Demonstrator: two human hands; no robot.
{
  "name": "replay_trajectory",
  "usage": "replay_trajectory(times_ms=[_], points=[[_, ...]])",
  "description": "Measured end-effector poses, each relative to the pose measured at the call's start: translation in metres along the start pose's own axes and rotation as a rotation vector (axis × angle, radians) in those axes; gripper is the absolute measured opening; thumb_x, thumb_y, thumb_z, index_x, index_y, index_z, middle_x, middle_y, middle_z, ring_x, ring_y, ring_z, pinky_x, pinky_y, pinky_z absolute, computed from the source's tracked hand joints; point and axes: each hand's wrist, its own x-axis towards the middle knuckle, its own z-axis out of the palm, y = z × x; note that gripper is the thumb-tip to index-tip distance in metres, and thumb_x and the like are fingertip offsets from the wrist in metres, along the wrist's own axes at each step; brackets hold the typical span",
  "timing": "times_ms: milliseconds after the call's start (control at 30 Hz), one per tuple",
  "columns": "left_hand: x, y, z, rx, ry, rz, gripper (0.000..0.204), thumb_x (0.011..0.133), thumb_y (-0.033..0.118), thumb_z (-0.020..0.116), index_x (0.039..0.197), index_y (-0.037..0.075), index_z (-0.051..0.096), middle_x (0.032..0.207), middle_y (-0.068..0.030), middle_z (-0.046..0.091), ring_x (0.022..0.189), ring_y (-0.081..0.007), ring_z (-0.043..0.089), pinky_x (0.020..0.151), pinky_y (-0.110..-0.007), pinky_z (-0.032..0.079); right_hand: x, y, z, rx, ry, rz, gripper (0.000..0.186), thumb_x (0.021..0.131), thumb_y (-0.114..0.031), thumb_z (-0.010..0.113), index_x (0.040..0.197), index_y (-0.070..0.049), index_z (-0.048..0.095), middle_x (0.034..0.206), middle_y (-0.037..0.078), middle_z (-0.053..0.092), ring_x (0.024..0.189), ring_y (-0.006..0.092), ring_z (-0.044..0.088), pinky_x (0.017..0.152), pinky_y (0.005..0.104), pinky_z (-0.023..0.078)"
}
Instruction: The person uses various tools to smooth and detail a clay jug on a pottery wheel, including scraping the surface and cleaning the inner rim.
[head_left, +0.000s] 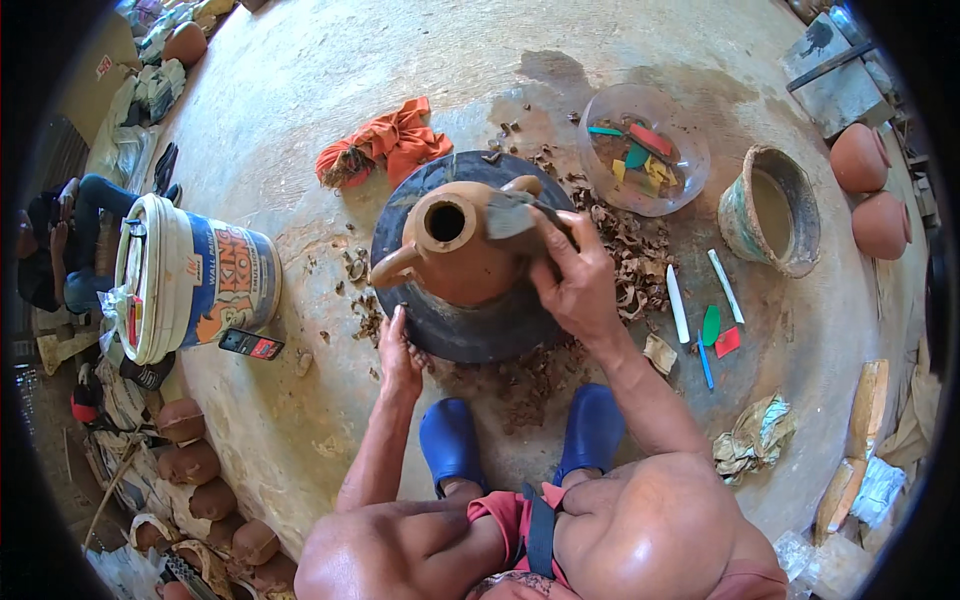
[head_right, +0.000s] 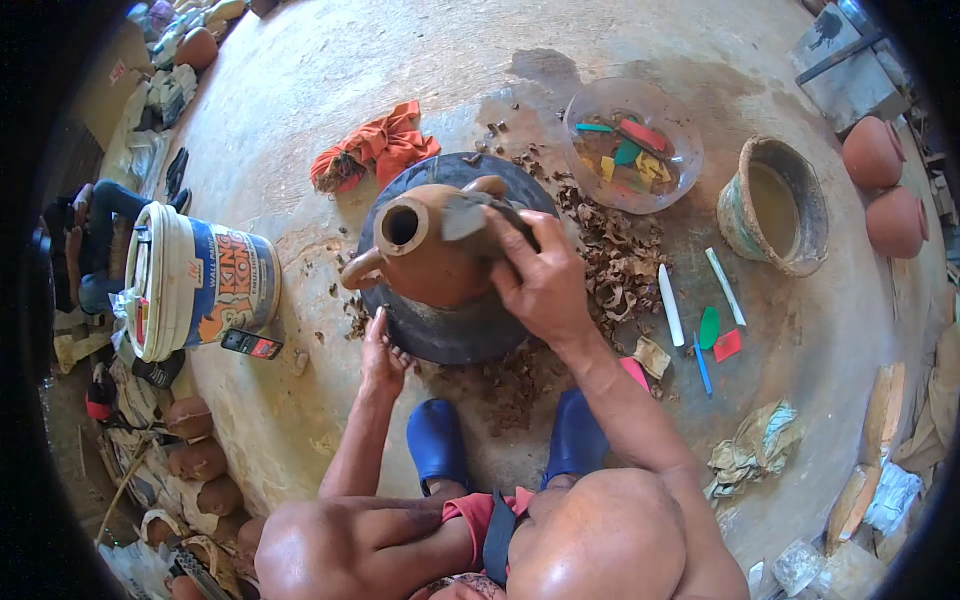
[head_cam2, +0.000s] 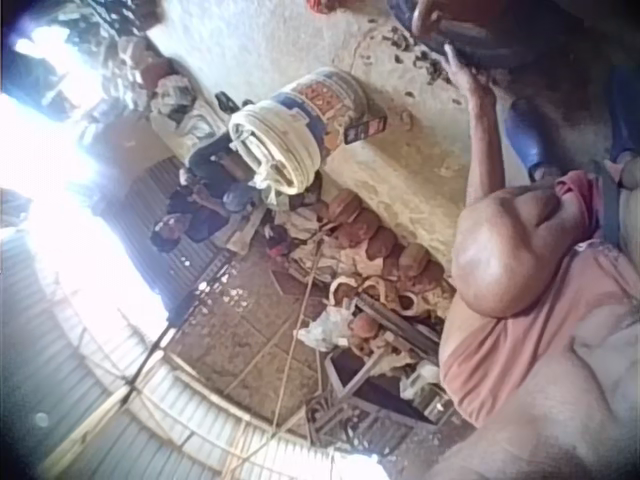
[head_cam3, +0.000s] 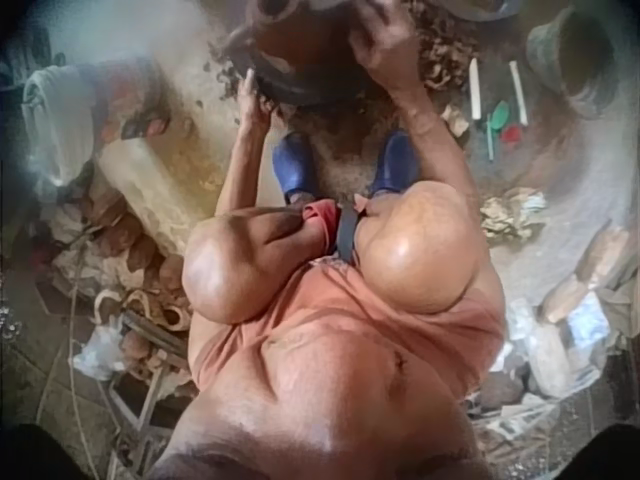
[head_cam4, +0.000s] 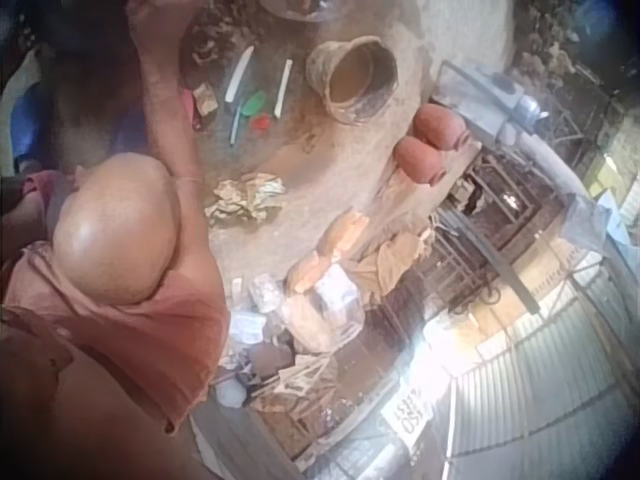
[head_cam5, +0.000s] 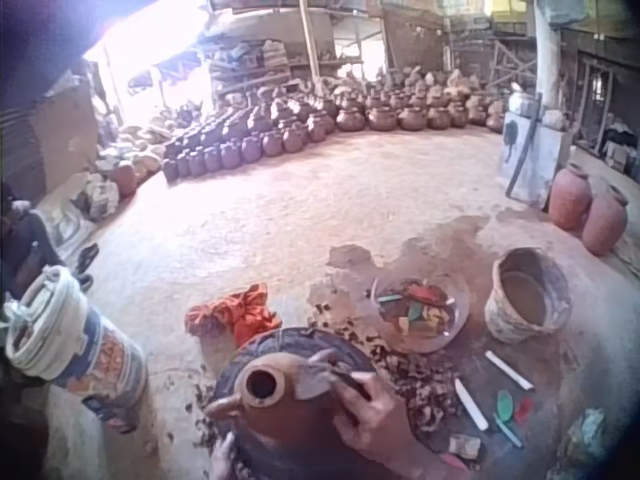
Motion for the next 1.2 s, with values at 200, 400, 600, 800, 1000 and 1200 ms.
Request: replay_trajectory(times_ms=[200,400,600,800,1000,1200], points=[[0.012,0.017,0.005,-0.019,0.027,0.012,0.054,0.107,0.054,0.065,0.152,0.029,0.052,0.139,-0.0016,0.064,0.125,-0.0227,0.062,0.102,-0.048,0.048,-0.004,0.040,-0.016,-0.018,-0.047,0.259,0.056,0.092,-0.012,0.071,0.148,-0.009,0.066,0.117,0.020,0.069,0.104,0.0400,0.072,0.093,0.0475,0.060],[0.006,0.003,0.004,0.005,0.039,0.101,0.042,0.110,0.046,0.064,0.143,0.023,0.056,0.126,0.0015,0.070,0.113,-0.0158,0.068,0.090,-0.043,0.054,0.011,-0.003,0.010,0.164,0.040,0.287,0.058,0.095,-0.008,0.068,0.150,0.005,0.055,0.119,0.028,0.066,0.113,0.0471,0.066,0.101,0.0521,0.054],[-0.020,-0.026,0.016,-0.077,-0.039,0.118,0.043,0.111,0.045,0.065,0.143,0.019,0.052,0.123,-0.0017,0.069,0.099,-0.0157,0.074,0.072,-0.037,0.062,-0.047,-0.059,0.011,0.101,-0.048,0.068,0.058,0.084,-0.008,0.077,0.141,-0.018,0.067,0.118,0.021,0.059,0.102,0.0415,0.065,0.086,0.0507,0.056],[-0.042,-0.037,0.012,-0.053,-0.107,0.048,0.044,0.112,0.044,0.063,0.146,0.022,0.047,0.130,-0.0032,0.067,0.110,-0.0219,0.074,0.081,-0.043,0.066,-0.074,0.014,0.000,-0.227,-0.119,-0.162,0.044,0.085,-0.012,0.075,0.125,-0.029,0.079,0.119,0.013,0.062,0.103,0.0322,0.063,0.084,0.0464,0.053],[-0.051,-0.043,0.018,-0.045,-0.174,0.029,0.046,0.112,0.045,0.063,0.148,0.021,0.045,0.131,-0.0039,0.067,0.111,-0.0231,0.074,0.085,-0.043,0.064,-0.023,-0.019,-0.014,-0.203,0.072,-0.107,0.055,0.078,-0.004,0.081,0.128,-0.027,0.079,0.120,0.009,0.064,0.108,0.0323,0.062,0.089,0.0468,0.052],[-0.053,-0.048,0.024,-0.057,-0.188,0.015,0.046,0.112,0.045,0.063,0.147,0.021,0.046,0.133,-0.0036,0.067,0.111,-0.0239,0.074,0.088,-0.045,0.063,-0.028,-0.035,-0.016,-0.132,0.216,-0.125,0.057,0.079,-0.007,0.083,0.133,-0.025,0.079,0.117,0.010,0.063,0.105,0.0302,0.062,0.088,0.0450,0.054]])
